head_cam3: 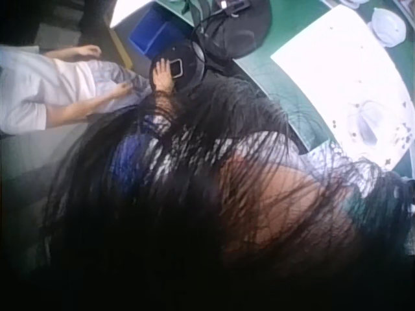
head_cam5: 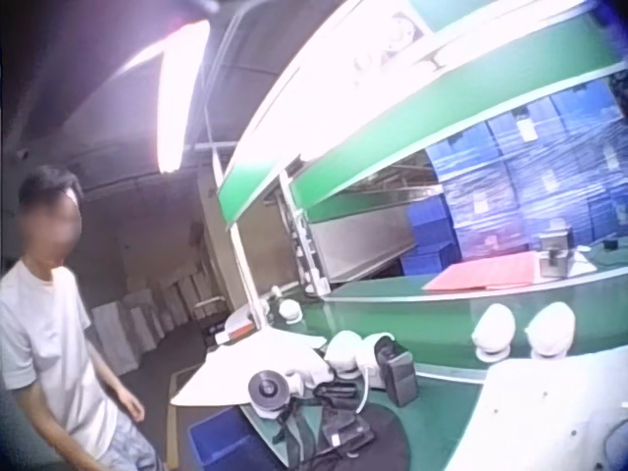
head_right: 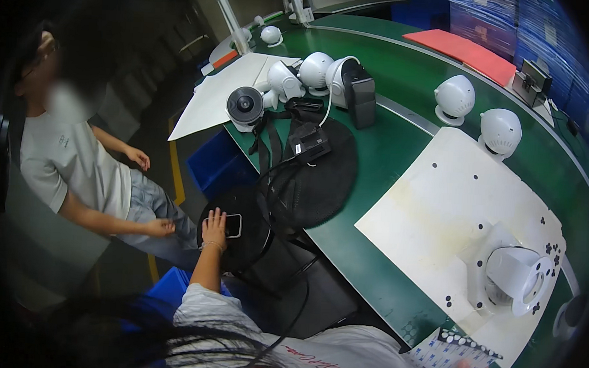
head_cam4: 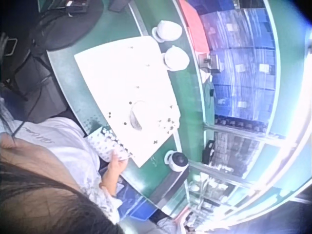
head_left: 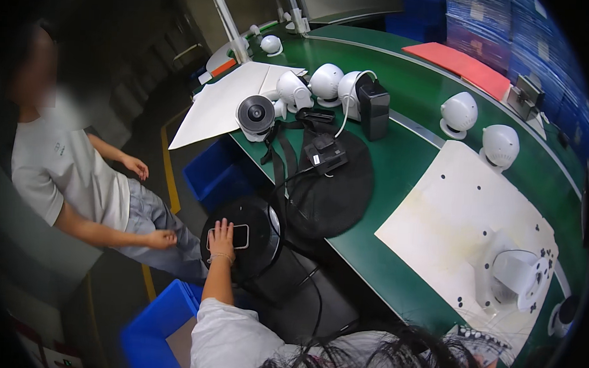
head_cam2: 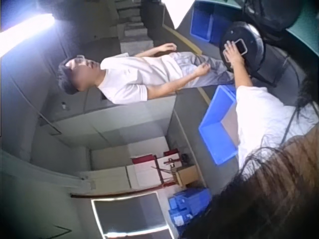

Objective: The person places small black circular components into holes on a white plastic housing. They repeatedly pick up the housing, place it down, and insert components one by one. The person handles a black strip of components and a white housing throughout the process.

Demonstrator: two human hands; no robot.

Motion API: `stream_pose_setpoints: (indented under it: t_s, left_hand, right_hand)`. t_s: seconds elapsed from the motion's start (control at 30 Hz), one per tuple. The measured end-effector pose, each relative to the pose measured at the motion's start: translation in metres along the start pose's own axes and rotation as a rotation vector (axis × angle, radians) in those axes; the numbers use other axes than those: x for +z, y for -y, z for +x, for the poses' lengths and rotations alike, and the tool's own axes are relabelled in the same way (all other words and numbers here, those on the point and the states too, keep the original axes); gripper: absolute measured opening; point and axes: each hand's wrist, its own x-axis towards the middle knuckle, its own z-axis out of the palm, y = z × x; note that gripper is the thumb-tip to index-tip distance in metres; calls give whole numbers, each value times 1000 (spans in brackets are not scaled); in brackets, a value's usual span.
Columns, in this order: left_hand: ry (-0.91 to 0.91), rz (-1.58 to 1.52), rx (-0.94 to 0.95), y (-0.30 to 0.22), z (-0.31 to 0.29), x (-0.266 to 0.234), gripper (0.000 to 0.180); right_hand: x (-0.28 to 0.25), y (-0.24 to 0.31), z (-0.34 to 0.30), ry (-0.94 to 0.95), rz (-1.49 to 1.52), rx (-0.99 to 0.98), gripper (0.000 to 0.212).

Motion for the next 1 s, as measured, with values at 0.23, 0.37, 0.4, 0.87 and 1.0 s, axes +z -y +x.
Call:
stream_pose_setpoints:
  t_s: [0.23, 0.37, 0.4, 0.87, 1.0]
  left_hand:
    - [204, -42, 225, -19, 41, 7, 75]
    - [180, -305, 206, -24, 21, 16, 68]
    - [141, -382, 259, -22, 18, 25, 64]
    - [221, -1635, 330, -57, -136, -159, 27]
    - [291, -1926, 424, -87, -127, -200, 26]
  right_hand:
    - [-39, -6, 20, 241, -478, -79, 42]
    - [48, 43, -3, -34, -23, -113, 36]
    - [53, 51, -6, -32, 35, -99, 36]
    - [25, 71, 23, 683, -361, -329, 12]
    - [30, 79, 25, 627, -396, -247, 13]
